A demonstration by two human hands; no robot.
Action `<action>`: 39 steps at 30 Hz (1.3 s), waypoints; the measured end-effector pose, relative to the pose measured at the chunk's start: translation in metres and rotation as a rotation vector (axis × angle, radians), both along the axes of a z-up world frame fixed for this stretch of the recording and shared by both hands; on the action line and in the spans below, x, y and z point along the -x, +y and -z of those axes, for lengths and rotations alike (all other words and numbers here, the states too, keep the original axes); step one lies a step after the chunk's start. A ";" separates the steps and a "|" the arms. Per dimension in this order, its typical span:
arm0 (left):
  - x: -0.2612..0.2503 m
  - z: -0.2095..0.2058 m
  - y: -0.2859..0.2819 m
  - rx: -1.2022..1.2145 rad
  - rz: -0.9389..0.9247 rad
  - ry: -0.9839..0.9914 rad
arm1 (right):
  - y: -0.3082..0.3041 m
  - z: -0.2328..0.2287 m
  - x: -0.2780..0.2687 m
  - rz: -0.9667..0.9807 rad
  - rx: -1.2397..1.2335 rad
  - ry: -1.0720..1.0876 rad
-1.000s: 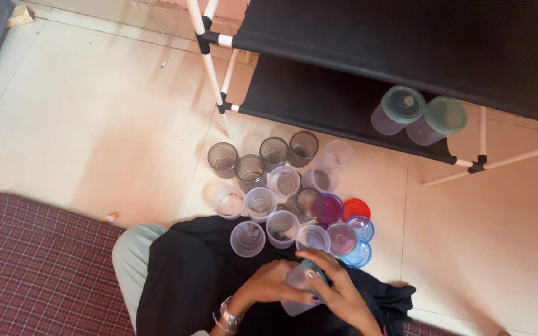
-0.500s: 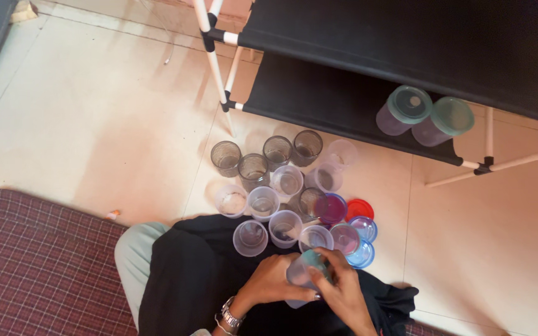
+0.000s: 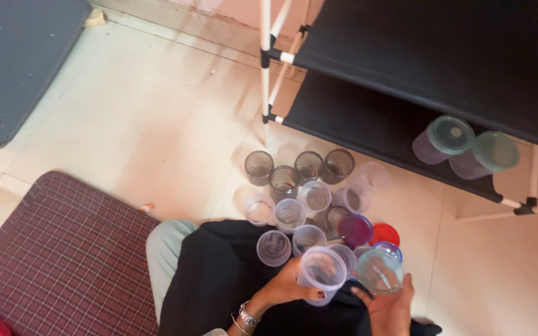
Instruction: The person sits on a mat and sorts a pile of plastic containers and lids by color and type. They pick up containers, match lids to containers, and place them into separate groups on the floor.
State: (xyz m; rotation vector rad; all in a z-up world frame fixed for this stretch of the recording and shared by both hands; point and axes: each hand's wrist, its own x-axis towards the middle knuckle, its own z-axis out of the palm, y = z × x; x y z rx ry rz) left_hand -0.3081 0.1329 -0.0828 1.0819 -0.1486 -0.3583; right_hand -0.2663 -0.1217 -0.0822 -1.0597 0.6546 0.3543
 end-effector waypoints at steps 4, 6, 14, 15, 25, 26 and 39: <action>-0.009 -0.010 0.021 -0.092 -0.283 -0.065 | -0.017 0.025 -0.002 0.111 0.060 0.014; -0.017 -0.012 0.040 -0.466 -0.579 -0.221 | -0.027 0.048 -0.003 0.157 0.014 0.015; -0.021 0.001 0.108 -1.085 -1.200 -0.060 | -0.062 0.121 -0.002 0.198 0.174 -0.170; -0.023 0.005 0.111 -1.084 -1.229 0.001 | -0.062 0.122 0.000 0.219 0.222 -0.203; -0.042 0.054 0.111 -0.897 -1.288 0.280 | -0.038 0.099 0.007 0.191 0.474 -0.375; -0.042 0.058 0.110 -0.884 -1.289 0.257 | -0.037 0.101 0.008 0.180 0.481 -0.371; -0.036 0.111 0.111 -0.838 -1.260 0.209 | -0.031 0.114 0.004 0.039 0.565 -0.660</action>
